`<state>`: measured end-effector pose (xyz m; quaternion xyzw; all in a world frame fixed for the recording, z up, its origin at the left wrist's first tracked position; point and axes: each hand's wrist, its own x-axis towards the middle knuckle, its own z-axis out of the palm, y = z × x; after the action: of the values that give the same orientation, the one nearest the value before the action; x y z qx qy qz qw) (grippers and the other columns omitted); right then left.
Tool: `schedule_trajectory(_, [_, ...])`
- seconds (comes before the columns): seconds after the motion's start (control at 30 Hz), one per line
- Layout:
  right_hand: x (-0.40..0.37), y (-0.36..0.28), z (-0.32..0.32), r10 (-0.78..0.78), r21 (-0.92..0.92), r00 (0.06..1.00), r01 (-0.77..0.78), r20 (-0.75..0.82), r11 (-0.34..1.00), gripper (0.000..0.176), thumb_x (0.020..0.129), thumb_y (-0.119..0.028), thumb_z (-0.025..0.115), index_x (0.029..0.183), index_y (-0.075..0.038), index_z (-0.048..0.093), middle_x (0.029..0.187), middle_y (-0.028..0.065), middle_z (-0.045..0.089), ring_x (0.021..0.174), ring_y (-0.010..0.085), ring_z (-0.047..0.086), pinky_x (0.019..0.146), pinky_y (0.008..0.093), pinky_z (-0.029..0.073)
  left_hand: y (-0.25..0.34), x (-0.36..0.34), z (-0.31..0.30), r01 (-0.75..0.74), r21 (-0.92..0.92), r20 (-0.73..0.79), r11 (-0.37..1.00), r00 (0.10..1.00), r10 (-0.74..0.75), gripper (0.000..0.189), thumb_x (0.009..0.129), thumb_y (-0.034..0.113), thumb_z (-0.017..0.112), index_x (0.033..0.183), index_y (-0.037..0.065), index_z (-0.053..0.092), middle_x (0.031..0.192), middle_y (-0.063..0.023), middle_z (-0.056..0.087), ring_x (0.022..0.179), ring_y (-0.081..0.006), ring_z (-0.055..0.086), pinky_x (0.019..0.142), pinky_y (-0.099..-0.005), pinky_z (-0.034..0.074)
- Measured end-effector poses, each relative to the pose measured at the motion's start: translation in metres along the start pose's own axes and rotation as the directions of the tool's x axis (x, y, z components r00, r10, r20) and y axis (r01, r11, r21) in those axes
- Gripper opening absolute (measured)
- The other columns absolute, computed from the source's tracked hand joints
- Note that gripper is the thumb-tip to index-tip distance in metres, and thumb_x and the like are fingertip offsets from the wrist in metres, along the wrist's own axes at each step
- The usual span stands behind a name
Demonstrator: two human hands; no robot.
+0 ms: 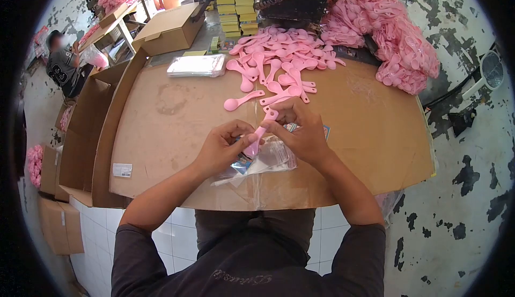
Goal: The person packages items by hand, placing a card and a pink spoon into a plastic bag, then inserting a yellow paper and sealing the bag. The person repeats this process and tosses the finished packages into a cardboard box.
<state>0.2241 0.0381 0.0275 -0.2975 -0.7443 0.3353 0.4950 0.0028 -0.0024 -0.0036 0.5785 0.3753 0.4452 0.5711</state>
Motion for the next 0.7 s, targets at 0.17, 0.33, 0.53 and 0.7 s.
schedule_trajectory(0.17, [-0.003,-0.003,0.005,-0.002,-0.057,0.999,0.004,0.034,0.998,0.028,0.089,-0.007,0.081,0.11,0.0,0.063,0.095,0.0068,0.072,0.083,0.0124,0.07,0.072,0.0297,0.058,0.001,0.0,-0.001,-0.001,-0.028,-0.097,1.0,0.995,-0.002,0.016,0.104,0.016,0.066,0.111,0.001,0.065,0.094,-0.0032,0.071,0.085,-0.0055,0.064,0.073,-0.0232,0.051])
schedule_trajectory(0.33, [0.0,-0.014,-0.002,-0.243,-0.166,0.903,0.316,0.354,0.934,0.035,0.09,-0.007,0.076,0.123,0.0,0.065,0.113,0.0112,0.067,0.107,0.0232,0.066,0.088,0.0398,0.054,-0.002,0.004,0.003,-0.29,-0.144,-0.126,0.946,0.954,0.273,0.02,0.108,0.018,0.06,0.123,0.005,0.058,0.099,-0.0061,0.068,0.075,-0.0083,0.063,0.065,-0.025,0.051])
schedule_trajectory(0.53, [0.016,-0.038,0.002,-0.187,-0.047,0.96,0.201,0.21,0.978,0.034,0.09,-0.005,0.07,0.125,-0.003,0.067,0.13,0.013,0.061,0.124,0.0295,0.056,0.103,0.045,0.045,0.02,-0.001,-0.006,-0.029,-0.332,0.147,0.943,0.986,0.082,0.057,0.106,0.049,0.052,0.145,0.009,0.039,0.104,-0.0091,0.063,0.061,-0.0133,0.059,0.055,-0.0252,0.048])
schedule_trajectory(0.7, [0.024,-0.056,0.017,-0.17,-0.027,0.928,0.189,0.331,0.982,0.027,0.087,-0.009,0.077,0.114,-0.006,0.072,0.122,0.0111,0.066,0.12,0.0256,0.06,0.102,0.0413,0.045,0.034,-0.009,0.0,0.054,-0.305,0.271,0.951,0.962,0.032,0.099,0.093,0.077,0.051,0.159,0.01,0.023,0.109,-0.0101,0.062,0.062,-0.0134,0.058,0.055,-0.0251,0.045])
